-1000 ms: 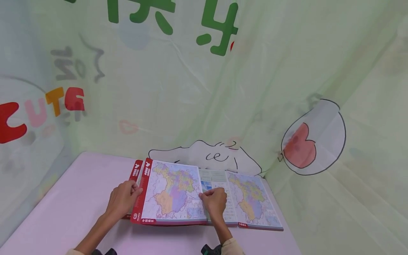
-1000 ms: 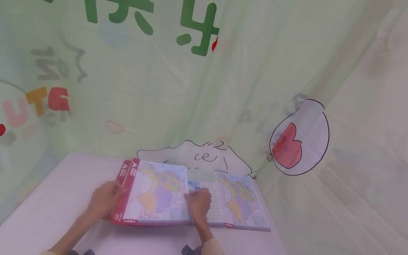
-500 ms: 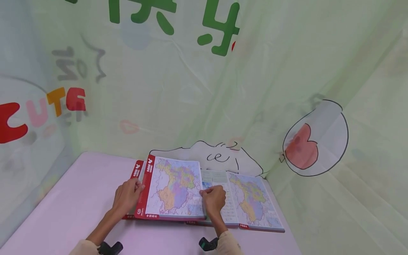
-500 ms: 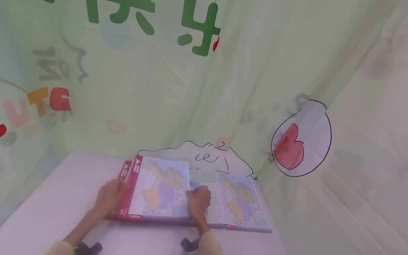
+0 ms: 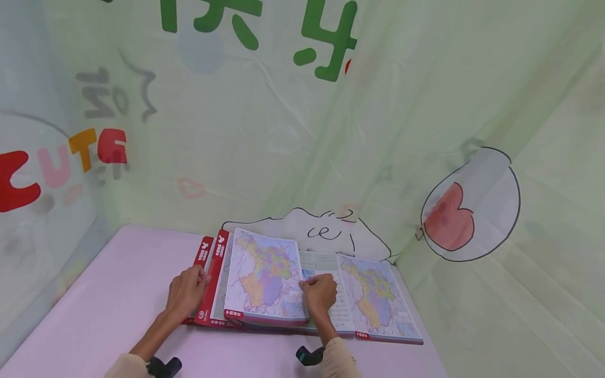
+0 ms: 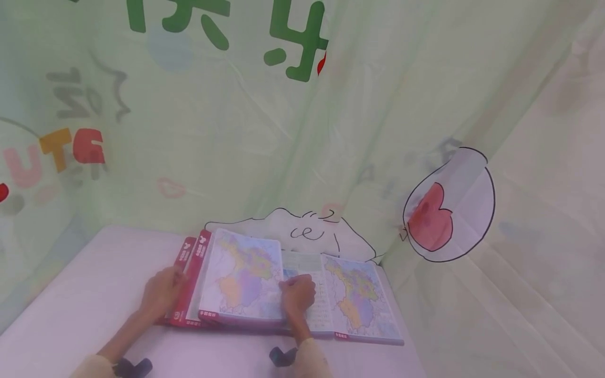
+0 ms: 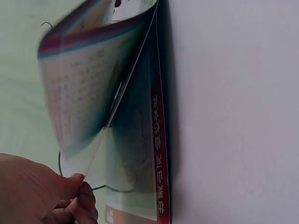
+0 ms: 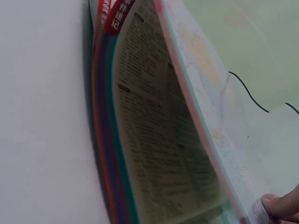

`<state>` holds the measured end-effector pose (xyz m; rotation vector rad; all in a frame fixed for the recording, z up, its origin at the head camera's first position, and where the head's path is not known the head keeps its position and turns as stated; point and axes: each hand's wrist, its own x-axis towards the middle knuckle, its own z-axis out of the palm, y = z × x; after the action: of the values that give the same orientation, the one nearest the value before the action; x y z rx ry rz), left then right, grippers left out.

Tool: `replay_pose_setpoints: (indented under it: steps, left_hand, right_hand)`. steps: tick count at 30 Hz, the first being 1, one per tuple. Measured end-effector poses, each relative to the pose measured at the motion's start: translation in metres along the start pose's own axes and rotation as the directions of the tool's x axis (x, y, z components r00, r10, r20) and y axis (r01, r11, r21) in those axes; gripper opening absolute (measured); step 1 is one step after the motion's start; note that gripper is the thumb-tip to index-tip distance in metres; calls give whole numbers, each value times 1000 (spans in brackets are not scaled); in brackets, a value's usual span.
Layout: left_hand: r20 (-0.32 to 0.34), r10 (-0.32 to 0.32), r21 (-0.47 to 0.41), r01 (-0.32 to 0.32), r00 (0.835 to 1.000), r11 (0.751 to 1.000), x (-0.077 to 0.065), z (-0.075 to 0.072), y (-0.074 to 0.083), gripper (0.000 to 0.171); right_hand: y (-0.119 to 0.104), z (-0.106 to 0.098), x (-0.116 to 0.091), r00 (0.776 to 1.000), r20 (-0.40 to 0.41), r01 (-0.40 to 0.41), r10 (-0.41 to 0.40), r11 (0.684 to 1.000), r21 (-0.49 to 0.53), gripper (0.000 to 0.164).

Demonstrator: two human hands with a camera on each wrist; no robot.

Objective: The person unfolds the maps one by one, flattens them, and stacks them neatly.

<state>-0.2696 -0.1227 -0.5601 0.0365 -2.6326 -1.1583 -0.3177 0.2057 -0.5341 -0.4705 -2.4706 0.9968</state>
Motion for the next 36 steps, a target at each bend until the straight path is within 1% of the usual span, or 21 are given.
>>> replay_pose_setpoints:
  steps: [5, 7, 11, 15, 19, 22, 26, 29, 32, 35, 36]
  left_hand:
    - [-14, 12, 24, -12, 1000, 1000, 1, 2, -5, 20]
    - [-25, 19, 35, -18, 999, 999, 1, 1, -4, 20]
    - [-40, 22, 43, -21, 999, 999, 2, 1, -3, 21]
    - [-43, -10, 45, 12, 999, 999, 3, 4, -9, 22]
    - [-38, -28, 35, 29, 999, 999, 6, 8, -20, 21]
    - [-31, -24, 35, 25, 999, 999, 8, 10, -27, 21]
    - [-30, -35, 43, 36, 999, 998, 9, 9, -30, 21]
    - [-27, -40, 40, 41, 999, 998, 9, 5, -29, 22]
    - [-24, -46, 47, 47, 999, 998, 9, -1, -27, 22]
    - [-28, -45, 54, 46, 999, 997, 9, -5, -25, 23]
    - [-29, -46, 56, 48, 999, 997, 8, -6, -24, 23]
  right_hand:
    - [7, -17, 10, 999, 43, -28, 28, 1000, -11, 17]
    - [10, -26, 15, 997, 60, -39, 41, 999, -24, 17]
    - [17, -44, 26, 996, 79, -33, 37, 998, -51, 18]
    - [29, -60, 40, 997, 80, -8, 12, 999, -46, 19]
    - [42, -74, 55, 998, 54, -12, 14, 999, -38, 19]
    - [55, -86, 64, 1000, 23, -3, 4, 999, -40, 20]
    - [73, -103, 77, 1000, 17, 18, -17, 998, -60, 21]
    - [88, -117, 85, 999, 33, 9, -7, 998, -67, 22]
    - [105, -127, 95, 999, 42, -3, 7, 997, -78, 23]
    - [122, -133, 102, 1000, 27, -3, 6, 994, -107, 24]
    - [128, -134, 104, 1000, 7, -7, 8, 993, -121, 24]
